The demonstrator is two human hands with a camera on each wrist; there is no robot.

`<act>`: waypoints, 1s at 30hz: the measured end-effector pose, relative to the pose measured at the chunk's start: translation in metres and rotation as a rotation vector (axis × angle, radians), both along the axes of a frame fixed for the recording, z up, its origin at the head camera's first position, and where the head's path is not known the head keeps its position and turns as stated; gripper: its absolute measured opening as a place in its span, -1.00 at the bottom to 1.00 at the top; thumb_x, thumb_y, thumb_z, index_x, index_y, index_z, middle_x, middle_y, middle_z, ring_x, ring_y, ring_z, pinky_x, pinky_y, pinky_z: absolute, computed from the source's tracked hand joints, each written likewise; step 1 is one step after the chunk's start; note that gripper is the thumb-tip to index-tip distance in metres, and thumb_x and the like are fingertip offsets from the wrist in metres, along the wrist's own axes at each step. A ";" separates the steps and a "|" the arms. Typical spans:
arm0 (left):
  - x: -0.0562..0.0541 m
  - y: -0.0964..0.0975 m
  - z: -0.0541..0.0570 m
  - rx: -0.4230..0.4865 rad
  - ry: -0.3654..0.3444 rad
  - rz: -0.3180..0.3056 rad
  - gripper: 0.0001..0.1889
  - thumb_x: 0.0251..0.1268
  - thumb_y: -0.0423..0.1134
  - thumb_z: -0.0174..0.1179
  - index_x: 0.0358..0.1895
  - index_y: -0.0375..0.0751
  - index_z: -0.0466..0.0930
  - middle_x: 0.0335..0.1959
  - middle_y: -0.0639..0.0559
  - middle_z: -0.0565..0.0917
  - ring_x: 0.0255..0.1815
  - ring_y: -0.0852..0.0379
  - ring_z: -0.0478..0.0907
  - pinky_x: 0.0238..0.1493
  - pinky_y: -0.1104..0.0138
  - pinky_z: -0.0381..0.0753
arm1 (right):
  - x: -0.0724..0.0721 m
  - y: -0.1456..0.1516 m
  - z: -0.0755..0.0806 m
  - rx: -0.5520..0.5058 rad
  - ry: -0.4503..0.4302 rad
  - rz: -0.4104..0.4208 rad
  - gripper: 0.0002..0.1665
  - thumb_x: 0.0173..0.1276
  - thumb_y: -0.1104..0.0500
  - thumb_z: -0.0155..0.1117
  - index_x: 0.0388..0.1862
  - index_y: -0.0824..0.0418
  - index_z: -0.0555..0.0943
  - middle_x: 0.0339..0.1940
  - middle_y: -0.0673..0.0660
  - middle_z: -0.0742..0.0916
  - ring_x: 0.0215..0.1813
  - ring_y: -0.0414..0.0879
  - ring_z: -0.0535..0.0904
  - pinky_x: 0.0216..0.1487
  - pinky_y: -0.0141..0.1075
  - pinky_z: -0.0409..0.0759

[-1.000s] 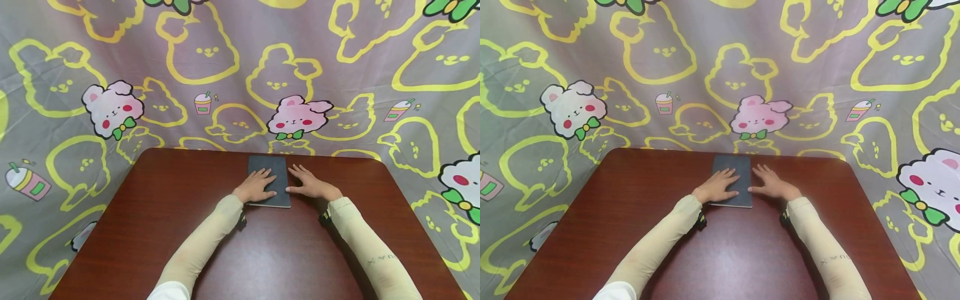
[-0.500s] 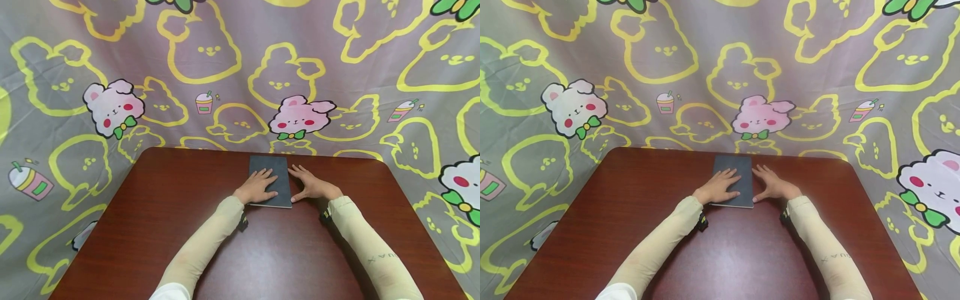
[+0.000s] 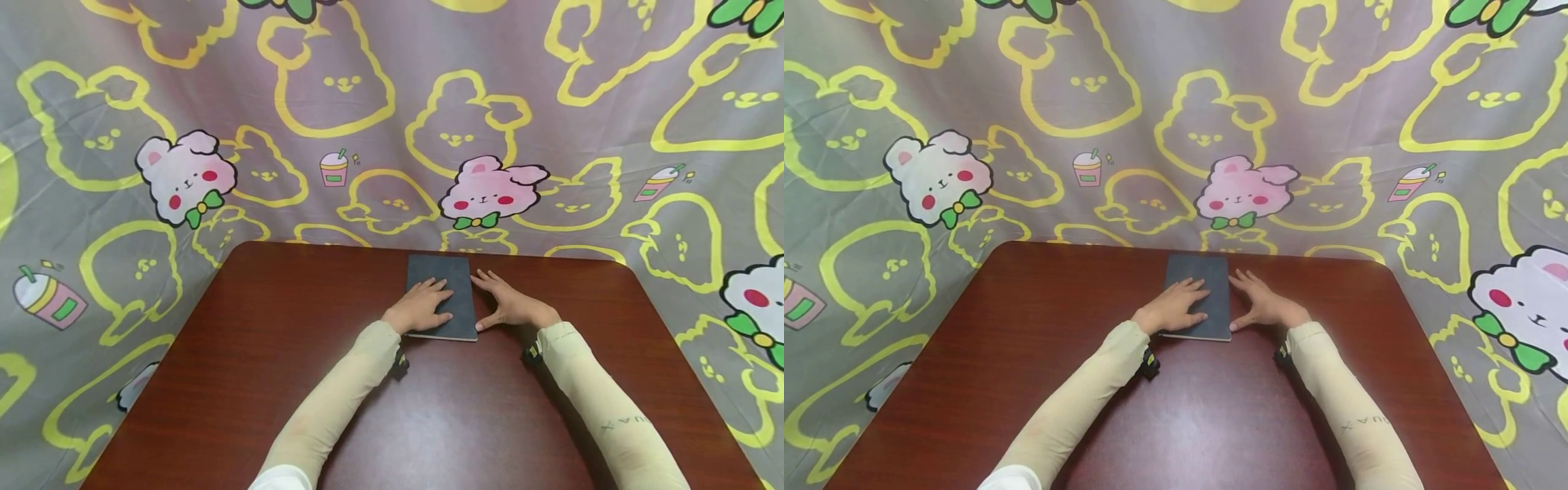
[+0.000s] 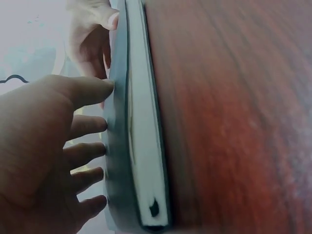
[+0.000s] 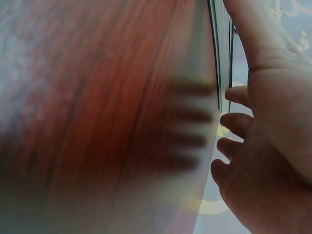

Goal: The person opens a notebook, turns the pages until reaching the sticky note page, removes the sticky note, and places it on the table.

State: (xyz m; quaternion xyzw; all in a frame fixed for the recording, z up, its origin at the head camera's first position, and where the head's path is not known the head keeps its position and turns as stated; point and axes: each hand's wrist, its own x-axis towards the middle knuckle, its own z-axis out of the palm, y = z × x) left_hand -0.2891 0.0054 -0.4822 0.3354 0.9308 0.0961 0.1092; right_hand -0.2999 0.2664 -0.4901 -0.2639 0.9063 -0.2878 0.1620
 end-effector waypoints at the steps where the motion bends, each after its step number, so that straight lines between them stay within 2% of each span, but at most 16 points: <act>1: 0.000 0.000 0.000 0.003 0.003 -0.001 -0.36 0.53 0.14 0.07 0.56 0.00 0.30 0.64 -0.04 0.16 0.67 -0.10 -0.02 0.62 0.00 0.07 | 0.000 0.000 0.001 -0.009 -0.001 0.001 0.41 0.04 -0.14 0.66 0.65 0.33 0.03 0.68 0.40 -0.04 0.65 0.42 -0.31 0.51 0.41 -0.04; 13: -0.002 0.002 0.006 0.049 0.070 -0.003 -0.43 0.53 0.07 0.09 0.47 -0.09 0.43 0.62 -0.10 0.21 0.66 -0.10 0.03 0.62 0.03 0.10 | 0.001 0.002 0.011 -0.083 0.004 -0.008 0.38 0.05 -0.05 0.68 0.66 0.29 0.04 0.67 0.42 -0.02 0.65 0.44 -0.28 0.50 0.42 -0.04; 20: -0.001 0.008 0.017 0.065 0.081 -0.005 -0.44 0.54 0.07 0.09 0.46 -0.11 0.45 0.61 -0.11 0.22 0.66 -0.10 0.03 0.63 0.05 0.07 | 0.003 0.001 0.018 -0.100 0.011 -0.018 0.37 0.06 -0.04 0.67 0.67 0.24 0.03 0.68 0.40 -0.02 0.65 0.44 -0.28 0.49 0.44 -0.02; 30: 0.001 0.017 0.033 0.131 0.147 0.009 -0.42 0.56 0.09 0.06 0.47 -0.13 0.43 0.61 -0.13 0.22 0.66 -0.10 0.02 0.63 0.07 0.05 | 0.002 -0.005 0.027 -0.135 0.047 -0.021 0.35 0.08 -0.05 0.66 0.68 0.20 0.03 0.68 0.38 0.00 0.66 0.38 -0.25 0.49 0.43 0.01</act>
